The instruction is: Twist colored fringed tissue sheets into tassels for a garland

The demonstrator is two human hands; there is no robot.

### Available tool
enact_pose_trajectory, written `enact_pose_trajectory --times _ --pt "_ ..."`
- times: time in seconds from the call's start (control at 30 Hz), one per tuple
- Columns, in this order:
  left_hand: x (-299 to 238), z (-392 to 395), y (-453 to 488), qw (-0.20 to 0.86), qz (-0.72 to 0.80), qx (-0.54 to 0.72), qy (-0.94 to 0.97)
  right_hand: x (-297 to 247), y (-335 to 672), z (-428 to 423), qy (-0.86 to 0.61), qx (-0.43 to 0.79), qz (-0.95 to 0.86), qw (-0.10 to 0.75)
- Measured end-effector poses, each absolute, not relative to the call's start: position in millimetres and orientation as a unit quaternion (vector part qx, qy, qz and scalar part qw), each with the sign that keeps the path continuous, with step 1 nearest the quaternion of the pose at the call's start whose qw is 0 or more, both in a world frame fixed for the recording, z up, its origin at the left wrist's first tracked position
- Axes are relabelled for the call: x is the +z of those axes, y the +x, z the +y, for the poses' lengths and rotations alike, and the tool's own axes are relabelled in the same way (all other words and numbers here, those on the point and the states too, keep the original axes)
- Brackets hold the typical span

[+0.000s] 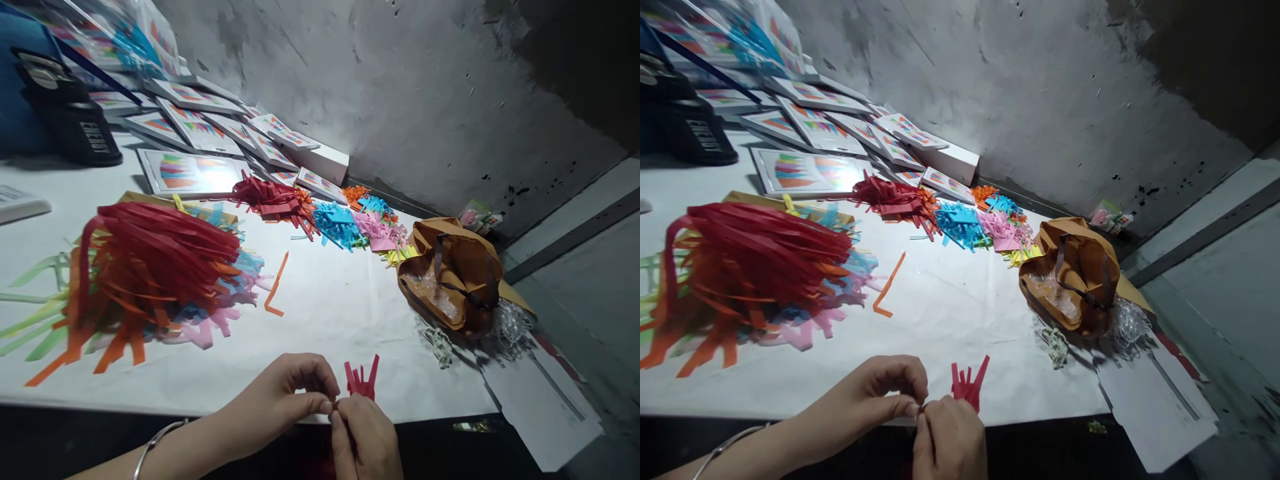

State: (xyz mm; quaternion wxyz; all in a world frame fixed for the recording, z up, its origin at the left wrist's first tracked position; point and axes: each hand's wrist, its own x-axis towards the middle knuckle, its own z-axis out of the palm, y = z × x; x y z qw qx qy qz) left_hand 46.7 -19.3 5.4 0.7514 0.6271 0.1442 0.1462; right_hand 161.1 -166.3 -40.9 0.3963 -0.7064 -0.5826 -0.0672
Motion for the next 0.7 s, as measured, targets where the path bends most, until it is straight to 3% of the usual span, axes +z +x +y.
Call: enact_pose_trajectory --times 0.33,0.7 --pt "-0.3 -22.1 46.9 0.764 0.173 0.150 0.603 -39.0 156.4 -169.3 -0.695 0.002 -0.547 0.467" --pt "-5.6 -26.0 45.9 0.753 0.157 0.158 0.620 -40.1 152.1 -168.3 -0.701 -0.041 -0.549 0.453"
